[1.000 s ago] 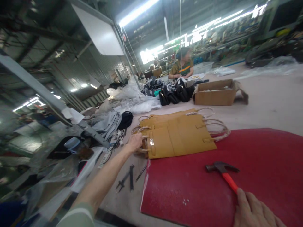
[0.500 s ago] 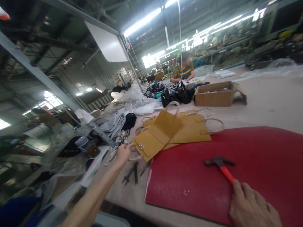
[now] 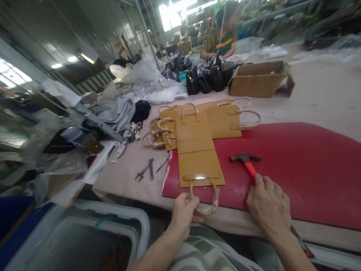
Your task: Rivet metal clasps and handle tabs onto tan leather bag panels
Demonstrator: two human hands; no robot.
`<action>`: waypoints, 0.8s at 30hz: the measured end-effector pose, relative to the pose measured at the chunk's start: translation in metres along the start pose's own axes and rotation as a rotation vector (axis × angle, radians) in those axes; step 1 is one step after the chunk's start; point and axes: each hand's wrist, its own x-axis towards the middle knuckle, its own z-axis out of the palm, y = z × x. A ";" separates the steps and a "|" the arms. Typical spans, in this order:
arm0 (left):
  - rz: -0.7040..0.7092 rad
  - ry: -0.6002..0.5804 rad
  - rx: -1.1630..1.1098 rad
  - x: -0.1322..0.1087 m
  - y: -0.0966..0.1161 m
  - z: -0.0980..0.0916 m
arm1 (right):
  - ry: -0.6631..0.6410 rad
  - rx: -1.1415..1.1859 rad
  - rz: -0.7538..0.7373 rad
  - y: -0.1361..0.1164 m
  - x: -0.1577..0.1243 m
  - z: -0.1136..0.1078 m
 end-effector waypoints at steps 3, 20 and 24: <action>-0.034 -0.003 -0.004 -0.007 -0.011 -0.011 | -0.018 0.039 -0.009 -0.001 0.000 0.000; 0.023 -0.180 0.273 0.002 -0.030 -0.035 | -0.030 0.083 0.046 0.022 0.002 0.003; 0.033 -0.205 0.296 0.006 -0.031 -0.034 | -0.005 0.147 -0.020 -0.003 0.014 -0.002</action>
